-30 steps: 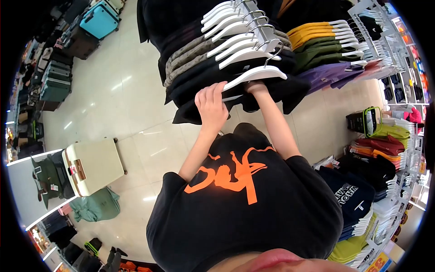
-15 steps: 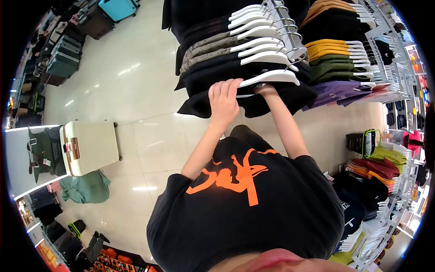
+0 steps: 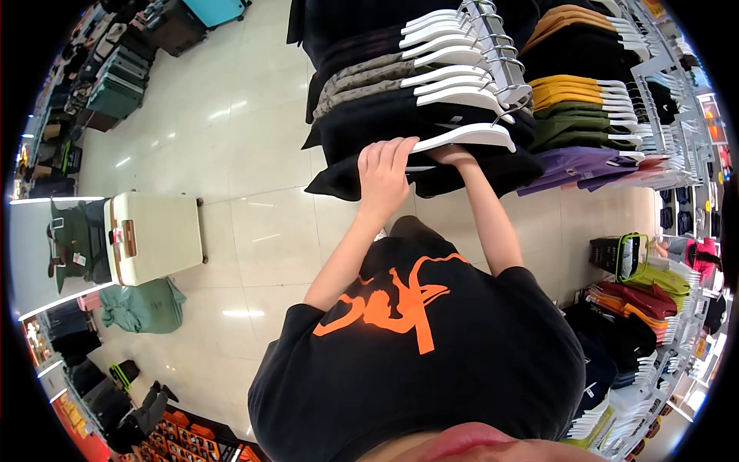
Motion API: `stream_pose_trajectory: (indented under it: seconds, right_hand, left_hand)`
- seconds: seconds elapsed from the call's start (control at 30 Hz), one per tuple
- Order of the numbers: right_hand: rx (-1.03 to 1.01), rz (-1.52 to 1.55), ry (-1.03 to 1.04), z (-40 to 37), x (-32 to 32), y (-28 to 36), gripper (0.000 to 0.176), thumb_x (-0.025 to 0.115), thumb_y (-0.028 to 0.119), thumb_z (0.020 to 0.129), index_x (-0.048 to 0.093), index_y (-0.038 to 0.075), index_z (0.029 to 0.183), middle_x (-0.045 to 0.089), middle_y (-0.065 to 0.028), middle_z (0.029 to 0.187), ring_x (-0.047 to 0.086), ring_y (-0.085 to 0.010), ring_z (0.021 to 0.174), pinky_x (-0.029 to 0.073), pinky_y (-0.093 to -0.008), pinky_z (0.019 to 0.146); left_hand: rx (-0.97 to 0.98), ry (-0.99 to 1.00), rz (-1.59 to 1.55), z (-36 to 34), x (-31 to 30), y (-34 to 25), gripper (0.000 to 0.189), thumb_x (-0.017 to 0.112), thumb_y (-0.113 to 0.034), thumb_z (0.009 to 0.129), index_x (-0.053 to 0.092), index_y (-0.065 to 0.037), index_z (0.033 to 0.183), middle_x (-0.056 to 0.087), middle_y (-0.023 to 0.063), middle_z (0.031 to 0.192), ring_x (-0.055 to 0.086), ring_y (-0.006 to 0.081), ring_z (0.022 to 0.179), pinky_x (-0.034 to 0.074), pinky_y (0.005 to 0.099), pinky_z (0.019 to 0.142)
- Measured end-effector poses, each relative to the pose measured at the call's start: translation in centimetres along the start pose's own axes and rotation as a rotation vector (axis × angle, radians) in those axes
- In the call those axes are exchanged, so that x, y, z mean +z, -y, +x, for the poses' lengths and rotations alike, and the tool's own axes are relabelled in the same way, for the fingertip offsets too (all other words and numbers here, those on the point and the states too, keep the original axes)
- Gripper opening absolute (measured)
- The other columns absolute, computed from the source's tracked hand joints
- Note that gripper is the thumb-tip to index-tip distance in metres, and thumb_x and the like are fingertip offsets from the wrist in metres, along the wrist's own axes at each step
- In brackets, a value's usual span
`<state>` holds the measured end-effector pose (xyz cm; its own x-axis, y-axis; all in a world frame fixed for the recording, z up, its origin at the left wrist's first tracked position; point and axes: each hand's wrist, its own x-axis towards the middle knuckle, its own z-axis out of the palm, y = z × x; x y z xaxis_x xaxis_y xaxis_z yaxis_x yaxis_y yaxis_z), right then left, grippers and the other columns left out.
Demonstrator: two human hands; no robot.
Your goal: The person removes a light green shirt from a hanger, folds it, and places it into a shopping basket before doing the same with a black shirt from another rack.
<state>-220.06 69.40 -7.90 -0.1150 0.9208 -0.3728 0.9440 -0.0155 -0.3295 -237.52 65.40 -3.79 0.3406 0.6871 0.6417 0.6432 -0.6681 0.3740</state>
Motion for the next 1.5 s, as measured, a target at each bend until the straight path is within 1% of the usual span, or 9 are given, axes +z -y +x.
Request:
stream_pose_trajectory:
  seconds: [0.2, 0.37, 0.47, 0.67, 0.77, 1.07, 1.2, 1.27, 1.5]
  right_hand:
    - [0.295, 0.969, -0.303, -2.6, 0.6, 0.3, 0.016, 0.049, 0.015, 0.081, 0.056, 0.004, 0.090, 0.057, -0.0083, 0.092, 0.054, -0.0156, 0.084, 0.047, -0.0316, 0.068]
    - [0.349, 2.036, -0.459, -2.3, 1.9, -1.4, 0.012, 0.050, 0.020, 0.085, 0.052, 0.012, 0.093, 0.055, -0.0011, 0.081, 0.053, -0.0126, 0.072, 0.045, -0.0290, 0.059]
    - [0.050, 2.233, -0.251, -1.4, 3.4, -3.8, 0.005, 0.050, 0.019, 0.085, 0.050, 0.014, 0.086, 0.048, 0.0019, 0.071, 0.045, -0.0094, 0.060, 0.041, -0.0239, 0.054]
    - [0.169, 2.131, -0.303, -1.5, 2.1, -3.2, 0.008, 0.050, 0.019, 0.085, 0.049, 0.013, 0.079, 0.043, 0.0027, 0.063, 0.041, -0.0076, 0.053, 0.036, -0.0213, 0.049]
    - [-0.072, 2.088, -0.141, -2.1, 2.2, -4.3, 0.009, 0.049, 0.020, 0.085, 0.048, 0.013, 0.079, 0.039, 0.0033, 0.056, 0.036, -0.0050, 0.045, 0.029, -0.0187, 0.043]
    - [-0.350, 1.854, 0.082, -2.8, 0.2, -3.4, 0.024, 0.044, 0.025, 0.086, 0.051, 0.009, 0.069, 0.031, 0.0053, 0.045, 0.031, -0.0035, 0.040, 0.026, -0.0179, 0.040]
    - [0.025, 1.568, -0.146, -3.7, -0.8, -1.2, 0.017, 0.051, 0.013, 0.082, 0.050, 0.008, 0.065, 0.034, 0.0046, 0.047, 0.030, -0.0036, 0.041, 0.024, -0.0177, 0.041]
    - [-0.191, 1.620, 0.132, -2.6, 0.2, -3.2, 0.014, 0.056, 0.010, 0.078, 0.052, 0.007, 0.065, 0.036, 0.0039, 0.048, 0.029, -0.0039, 0.041, 0.022, -0.0197, 0.042]
    - [-0.070, 1.411, 0.058, -4.1, -1.8, -0.9, 0.017, 0.063, 0.011, 0.074, 0.054, 0.007, 0.060, 0.041, 0.0029, 0.047, 0.033, -0.0047, 0.041, 0.023, -0.0205, 0.041]
  left_hand:
    - [0.030, 0.002, -0.033, 0.3, 0.0, 0.3, 0.044, 0.048, 0.004, 0.061, 0.052, -0.011, 0.102, 0.051, 0.0034, 0.094, 0.047, 0.0221, 0.089, 0.032, 0.0364, 0.085]
    - [0.033, 0.003, -0.078, 0.5, 0.5, 0.6, 0.051, 0.048, 0.007, 0.054, 0.052, -0.011, 0.102, 0.052, 0.0041, 0.095, 0.046, 0.0237, 0.090, 0.031, 0.0366, 0.085]
    - [0.037, 0.017, -0.086, 0.6, 0.3, 0.5, 0.054, 0.048, 0.008, 0.053, 0.051, -0.011, 0.103, 0.052, 0.0038, 0.095, 0.046, 0.0238, 0.090, 0.031, 0.0358, 0.084]
    - [0.045, 0.018, -0.075, 0.2, -0.1, 0.2, 0.053, 0.050, 0.005, 0.058, 0.055, -0.016, 0.106, 0.052, 0.0020, 0.095, 0.047, 0.0206, 0.088, 0.032, 0.0334, 0.082]
    - [0.081, 0.032, -0.043, -0.3, -0.2, 0.5, 0.050, 0.052, 0.001, 0.062, 0.062, -0.030, 0.100, 0.052, 0.0001, 0.098, 0.046, 0.0184, 0.088, 0.031, 0.0319, 0.081]
    - [0.130, -0.028, -0.068, -1.0, 0.4, 1.0, 0.027, 0.063, -0.010, 0.055, 0.067, -0.028, 0.074, 0.052, 0.0004, 0.100, 0.046, 0.0196, 0.091, 0.029, 0.0331, 0.081]
    - [0.116, -0.050, -0.056, -1.0, 0.8, 0.7, 0.017, 0.065, -0.017, 0.058, 0.065, -0.025, 0.073, 0.051, -0.0001, 0.099, 0.045, 0.0208, 0.088, 0.030, 0.0332, 0.080]
    - [0.110, -0.059, -0.050, -0.9, 0.9, 0.6, 0.014, 0.066, -0.019, 0.060, 0.065, -0.024, 0.074, 0.051, -0.0001, 0.098, 0.045, 0.0205, 0.088, 0.030, 0.0331, 0.080]
    - [0.098, -0.082, 0.034, -1.1, 2.0, 0.6, 0.012, 0.067, -0.021, 0.061, 0.065, -0.025, 0.073, 0.052, -0.0028, 0.096, 0.046, 0.0185, 0.086, 0.030, 0.0324, 0.079]
